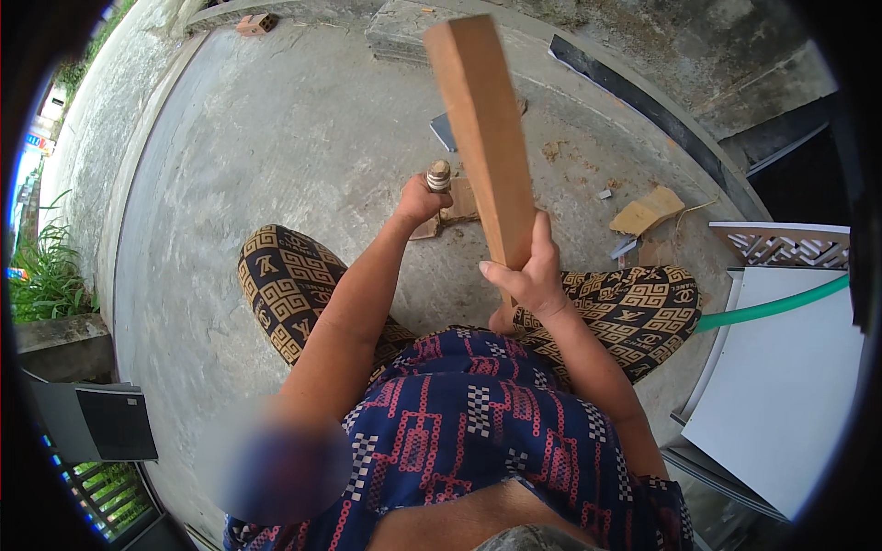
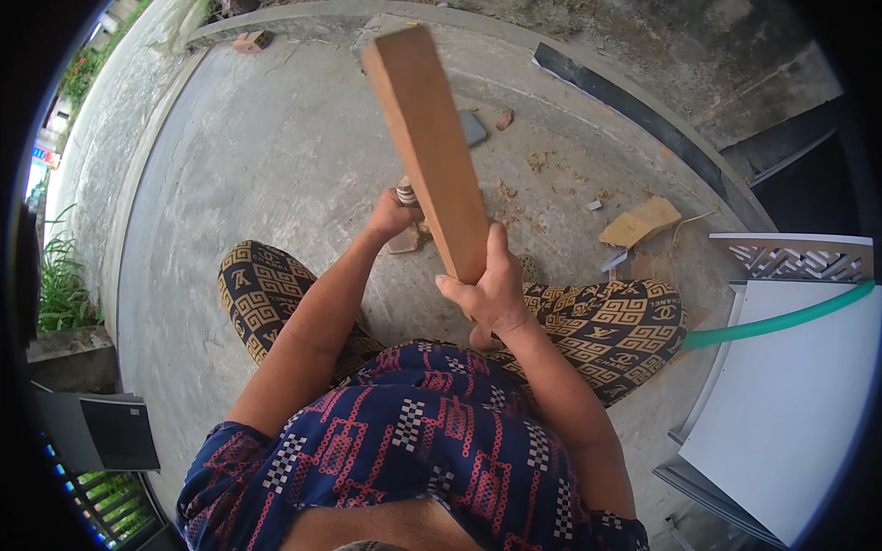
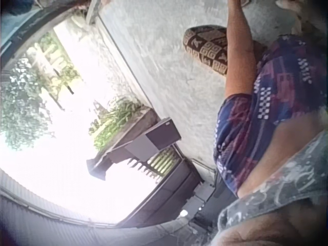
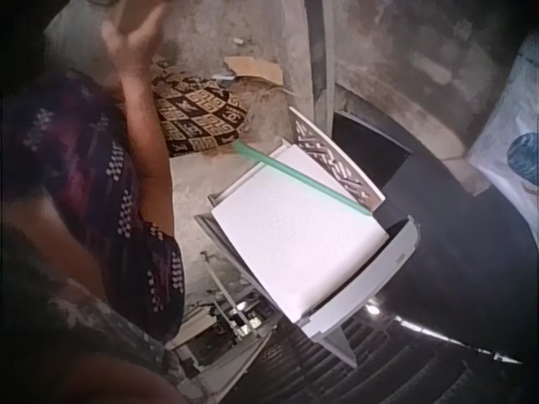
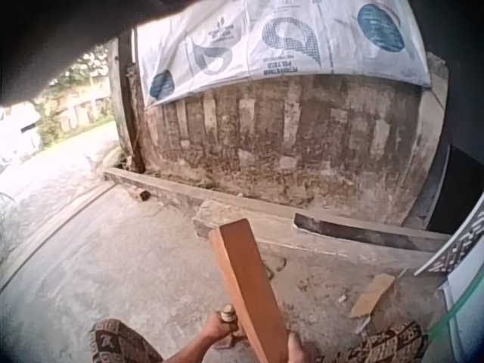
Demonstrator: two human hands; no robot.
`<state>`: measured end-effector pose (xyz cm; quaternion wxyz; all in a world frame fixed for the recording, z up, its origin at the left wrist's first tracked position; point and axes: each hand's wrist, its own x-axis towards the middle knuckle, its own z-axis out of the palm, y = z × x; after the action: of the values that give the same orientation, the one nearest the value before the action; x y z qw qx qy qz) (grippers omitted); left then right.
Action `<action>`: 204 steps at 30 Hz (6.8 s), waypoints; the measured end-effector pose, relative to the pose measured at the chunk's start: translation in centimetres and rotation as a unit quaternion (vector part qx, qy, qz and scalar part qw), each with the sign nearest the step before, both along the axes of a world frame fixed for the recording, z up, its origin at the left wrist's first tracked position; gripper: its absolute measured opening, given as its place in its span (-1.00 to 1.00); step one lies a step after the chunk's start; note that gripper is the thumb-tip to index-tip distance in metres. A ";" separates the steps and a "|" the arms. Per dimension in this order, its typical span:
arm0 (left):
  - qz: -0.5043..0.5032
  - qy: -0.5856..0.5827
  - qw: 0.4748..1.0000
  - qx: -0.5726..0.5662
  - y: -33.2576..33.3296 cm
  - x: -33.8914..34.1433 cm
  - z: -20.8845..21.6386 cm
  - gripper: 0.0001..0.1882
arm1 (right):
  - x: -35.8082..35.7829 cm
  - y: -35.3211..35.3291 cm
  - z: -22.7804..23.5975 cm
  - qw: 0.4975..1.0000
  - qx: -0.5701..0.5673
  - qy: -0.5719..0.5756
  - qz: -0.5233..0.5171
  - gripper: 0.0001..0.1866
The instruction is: Chiseling a piece of wood held in the lap.
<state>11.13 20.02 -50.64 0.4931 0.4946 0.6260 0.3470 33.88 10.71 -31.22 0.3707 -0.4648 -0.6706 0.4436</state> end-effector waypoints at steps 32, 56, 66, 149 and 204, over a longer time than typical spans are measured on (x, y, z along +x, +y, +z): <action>0.110 0.179 0.965 -0.154 0.1 -3.7 4.9 -0.75 | 0.8 1.6 -2.2 0.954 -0.267 0.094 -0.100 -0.41; 0.106 -0.092 0.988 0.070 1.3 1.4 5.0 -0.70 | 1.7 1.4 -2.1 0.961 -0.221 0.137 -0.099 -0.27; 0.069 -0.061 0.993 0.067 0.1 2.2 3.0 -0.64 | 1.6 1.0 -2.9 0.979 -0.152 0.116 -0.064 -0.31; 0.022 0.136 0.979 0.148 0.6 4.6 3.8 -0.67 | 2.1 0.6 -1.4 0.967 -0.092 -0.237 0.025 -0.25; 0.065 0.041 0.996 0.051 0.2 5.3 4.2 -0.52 | 1.3 -0.5 -4.3 0.972 -0.076 -0.220 0.046 -0.24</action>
<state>16.43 20.22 -46.49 0.4175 0.4911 0.6578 0.3896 35.20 10.25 -35.50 0.1572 -0.5464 -0.7208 0.3964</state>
